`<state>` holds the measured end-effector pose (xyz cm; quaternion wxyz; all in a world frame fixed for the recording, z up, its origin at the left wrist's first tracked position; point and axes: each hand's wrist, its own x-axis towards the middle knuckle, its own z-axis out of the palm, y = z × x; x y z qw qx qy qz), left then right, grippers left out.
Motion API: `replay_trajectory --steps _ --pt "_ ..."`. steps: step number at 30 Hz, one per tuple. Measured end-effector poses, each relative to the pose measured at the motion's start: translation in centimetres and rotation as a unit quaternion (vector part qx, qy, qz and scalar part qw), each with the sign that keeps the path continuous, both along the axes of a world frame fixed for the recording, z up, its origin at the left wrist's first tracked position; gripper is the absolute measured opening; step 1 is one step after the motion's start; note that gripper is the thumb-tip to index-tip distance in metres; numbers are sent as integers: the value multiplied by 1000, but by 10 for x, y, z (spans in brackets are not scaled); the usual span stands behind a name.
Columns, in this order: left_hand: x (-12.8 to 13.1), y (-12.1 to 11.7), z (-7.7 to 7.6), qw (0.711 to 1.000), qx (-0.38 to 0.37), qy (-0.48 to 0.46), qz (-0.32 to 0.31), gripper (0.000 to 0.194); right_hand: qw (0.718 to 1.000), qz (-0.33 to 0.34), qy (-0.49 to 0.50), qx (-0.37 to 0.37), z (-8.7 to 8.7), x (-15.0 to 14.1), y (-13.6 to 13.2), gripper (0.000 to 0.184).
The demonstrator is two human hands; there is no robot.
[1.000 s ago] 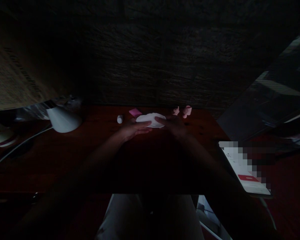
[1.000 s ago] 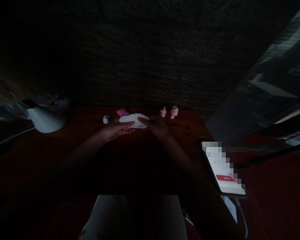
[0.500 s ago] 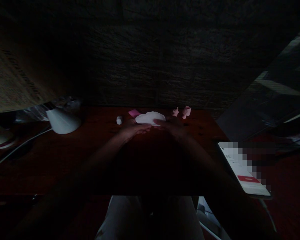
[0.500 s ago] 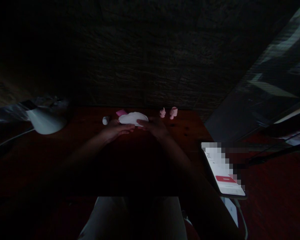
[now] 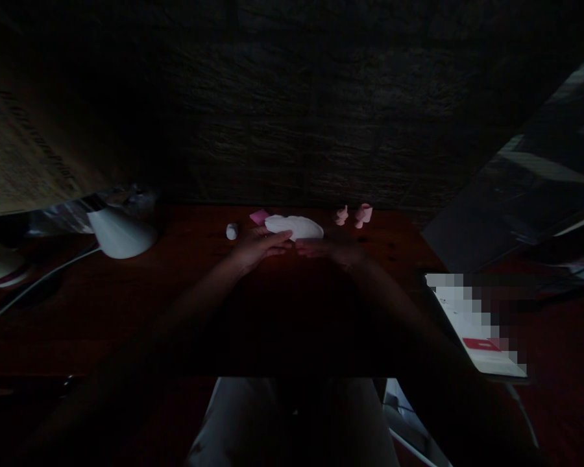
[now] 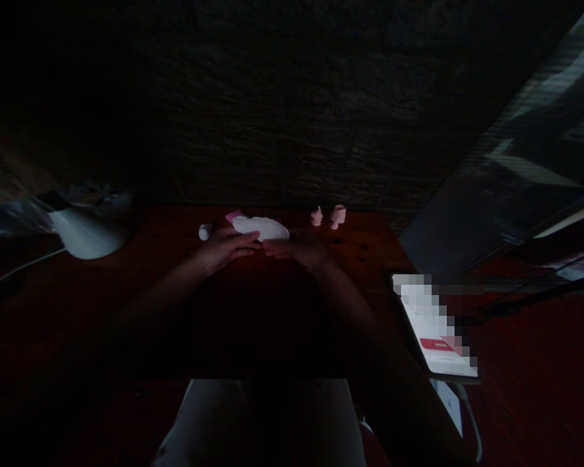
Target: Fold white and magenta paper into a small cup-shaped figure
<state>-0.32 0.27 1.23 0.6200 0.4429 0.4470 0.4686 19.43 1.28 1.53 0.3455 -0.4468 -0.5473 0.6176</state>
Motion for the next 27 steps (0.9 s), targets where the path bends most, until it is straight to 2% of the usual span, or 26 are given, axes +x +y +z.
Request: replay_trajectory --steps 4,7,11,13,17,22,27 --pt "0 0 1 1000 12 8 16 23 999 -1 -36 26 -4 5 4 31" --pt "-2 1 0 998 46 13 33 28 990 11 -116 83 -3 9 6 32" --pt "-4 3 -4 997 61 9 54 33 946 -1 -273 175 8 9 2 25" --pt "-4 5 -6 996 64 -1 60 32 932 -3 -309 191 14 7 0 25" --pt "-3 7 -8 996 59 -16 65 29 943 -2 -286 167 19 6 -3 27" --pt "-4 6 -1 994 3 -35 102 16 967 -8 -202 157 17 10 -2 28" --pt "-5 6 1 994 -24 -28 101 18 982 8 -146 123 13 13 0 32"
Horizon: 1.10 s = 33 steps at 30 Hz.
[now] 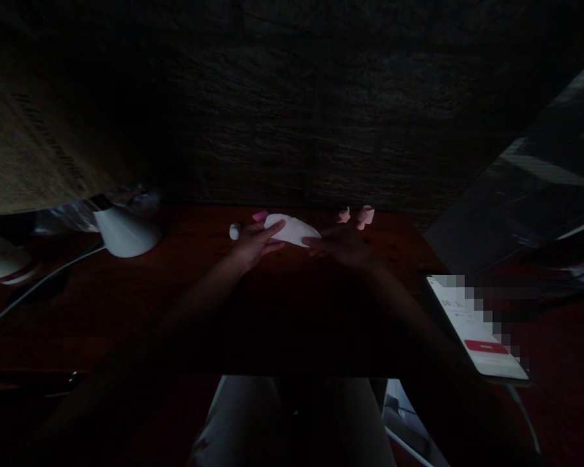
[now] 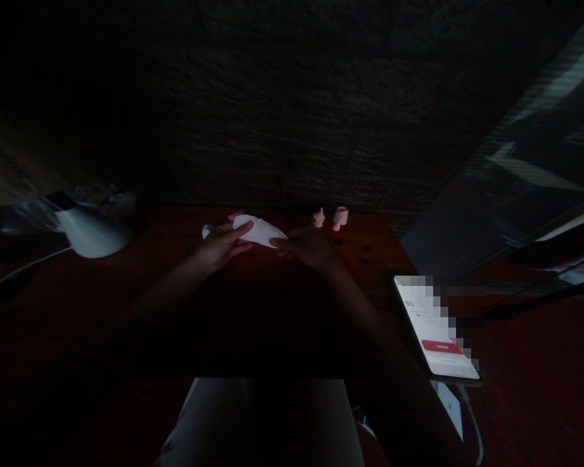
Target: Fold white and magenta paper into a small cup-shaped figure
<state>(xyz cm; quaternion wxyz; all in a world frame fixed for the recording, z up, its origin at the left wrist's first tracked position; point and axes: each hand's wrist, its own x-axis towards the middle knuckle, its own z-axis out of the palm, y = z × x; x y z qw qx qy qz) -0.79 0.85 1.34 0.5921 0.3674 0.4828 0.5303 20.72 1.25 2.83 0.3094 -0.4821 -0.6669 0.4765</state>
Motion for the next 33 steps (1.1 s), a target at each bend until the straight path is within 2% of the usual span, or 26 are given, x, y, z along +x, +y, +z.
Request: replay_trajectory --steps 2,6,13,17,22,26,33 --pt "-1 0 0 1000 19 5 -13 20 1000 -9 7 -3 -1 0 1 32" --pt "-2 -1 1 999 41 12 -6 18 999 -20 -13 40 -2 -1 2 34" --pt "-1 1 5 998 -25 -48 35 13 998 7 -15 64 -2 1 2 37" --pt "1 2 7 994 -38 -95 41 10 999 -5 -1 37 0 0 -1 37" --pt "1 2 6 994 -8 -102 31 8 990 -47 129 -24 3 -5 -5 35" --pt "-1 2 5 994 2 -107 39 9 978 -70 180 -82 4 -8 -5 21" --pt "0 2 5 990 8 -136 37 14 973 -94 201 -65 3 -10 -2 16"
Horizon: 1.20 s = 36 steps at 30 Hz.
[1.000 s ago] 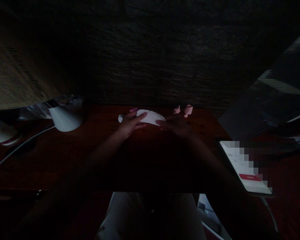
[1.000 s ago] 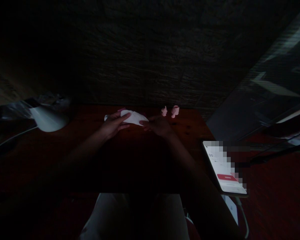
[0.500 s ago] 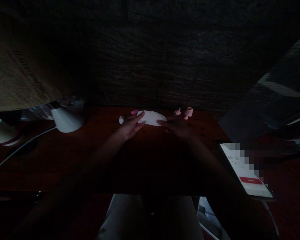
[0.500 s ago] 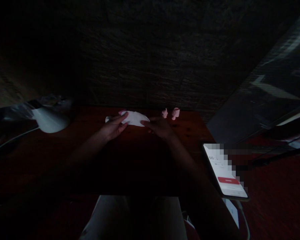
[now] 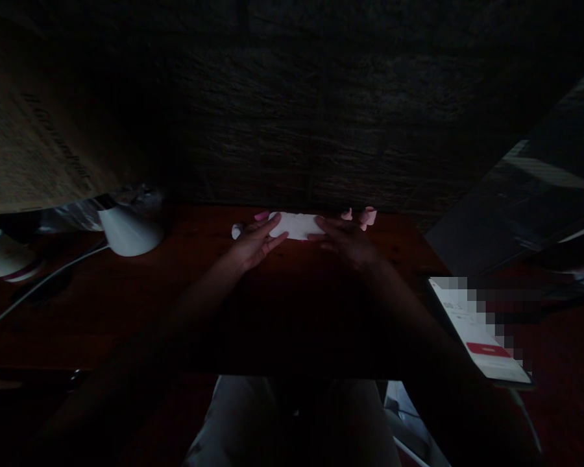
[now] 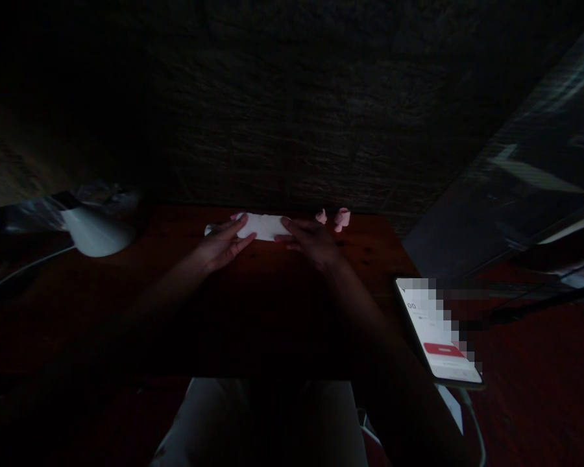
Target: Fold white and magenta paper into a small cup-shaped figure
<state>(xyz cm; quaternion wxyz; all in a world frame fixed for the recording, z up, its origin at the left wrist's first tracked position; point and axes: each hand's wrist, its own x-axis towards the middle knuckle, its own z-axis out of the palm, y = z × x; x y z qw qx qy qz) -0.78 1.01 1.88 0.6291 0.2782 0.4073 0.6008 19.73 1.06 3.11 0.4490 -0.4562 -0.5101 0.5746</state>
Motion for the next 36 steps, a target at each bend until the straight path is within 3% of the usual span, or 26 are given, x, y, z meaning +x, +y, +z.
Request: replay_trajectory --steps 11,16,22,27,36 --pt "-2 -2 2 998 -4 61 -9 13 998 -41 -46 22 -3 7 7 31" --pt "-4 0 1 997 12 76 -8 11 998 -34 -43 23 -4 6 7 28" --pt "-6 1 -1 999 4 46 -27 16 998 -41 -36 22 -3 5 7 31" --pt "-5 1 3 1000 -14 -1 -6 16 999 -30 -35 26 -4 6 6 32" --pt "-1 -1 8 999 -20 -41 19 12 999 -31 5 40 -5 4 5 52"
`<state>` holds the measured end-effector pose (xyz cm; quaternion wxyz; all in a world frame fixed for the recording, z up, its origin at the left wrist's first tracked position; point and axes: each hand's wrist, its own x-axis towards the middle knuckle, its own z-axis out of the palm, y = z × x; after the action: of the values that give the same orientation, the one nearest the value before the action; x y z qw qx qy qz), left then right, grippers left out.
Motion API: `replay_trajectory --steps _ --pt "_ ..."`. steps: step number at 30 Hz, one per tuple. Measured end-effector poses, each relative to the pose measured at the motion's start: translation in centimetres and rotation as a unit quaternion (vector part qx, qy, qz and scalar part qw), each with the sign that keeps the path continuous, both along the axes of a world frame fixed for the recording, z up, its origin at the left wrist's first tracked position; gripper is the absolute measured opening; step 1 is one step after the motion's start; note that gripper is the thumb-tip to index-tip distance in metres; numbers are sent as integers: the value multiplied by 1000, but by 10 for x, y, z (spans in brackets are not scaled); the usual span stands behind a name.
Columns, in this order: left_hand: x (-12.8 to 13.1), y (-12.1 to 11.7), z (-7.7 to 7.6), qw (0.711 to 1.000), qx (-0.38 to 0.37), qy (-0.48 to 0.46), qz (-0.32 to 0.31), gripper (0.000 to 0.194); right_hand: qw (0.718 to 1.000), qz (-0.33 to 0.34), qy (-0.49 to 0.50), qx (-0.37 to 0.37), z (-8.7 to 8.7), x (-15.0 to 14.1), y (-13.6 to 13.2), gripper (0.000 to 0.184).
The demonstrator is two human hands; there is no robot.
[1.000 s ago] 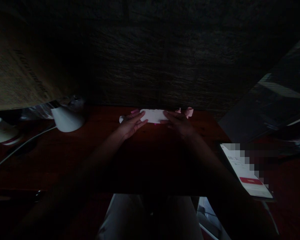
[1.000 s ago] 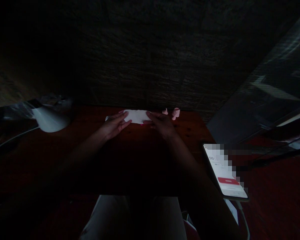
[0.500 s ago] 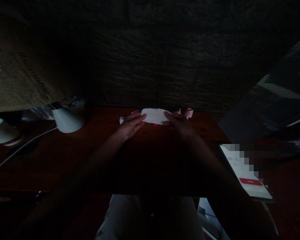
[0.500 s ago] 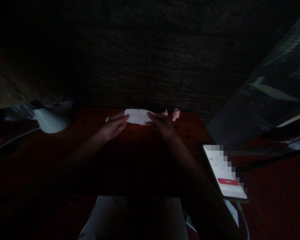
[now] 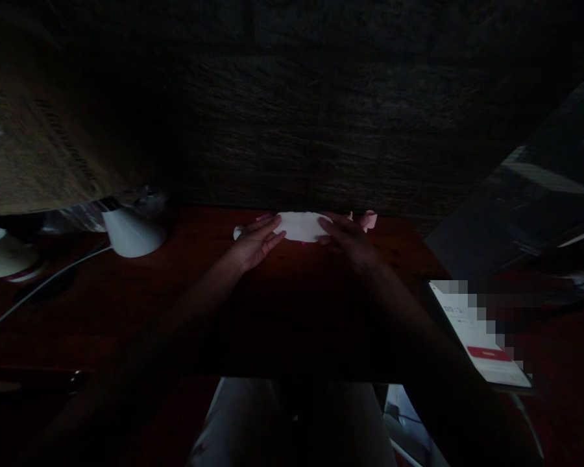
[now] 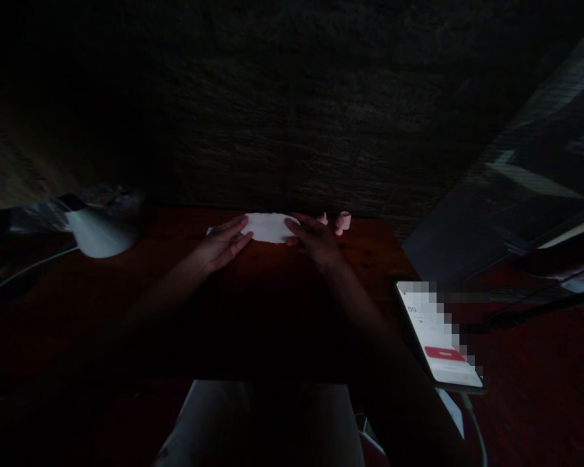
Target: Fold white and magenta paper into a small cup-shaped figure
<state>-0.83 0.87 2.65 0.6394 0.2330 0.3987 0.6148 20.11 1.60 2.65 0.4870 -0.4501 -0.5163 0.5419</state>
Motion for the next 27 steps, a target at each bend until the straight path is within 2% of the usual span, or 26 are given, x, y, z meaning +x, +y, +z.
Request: replay_trajectory --steps 7,13,20,23,27 --pt "-3 3 -2 1000 12 6 -13 11 998 52 -16 33 -3 2 0 44" --pt "-4 1 -7 997 43 47 -45 15 998 38 -25 52 -1 2 1 43" --pt "-6 5 -14 990 94 93 -45 15 996 30 -39 73 -2 2 3 36" --pt "-6 6 -15 989 99 98 -42 17 997 19 -22 67 -2 1 3 37" --pt "-7 6 -17 984 100 130 -68 14 999 2 -15 49 -4 2 5 41"
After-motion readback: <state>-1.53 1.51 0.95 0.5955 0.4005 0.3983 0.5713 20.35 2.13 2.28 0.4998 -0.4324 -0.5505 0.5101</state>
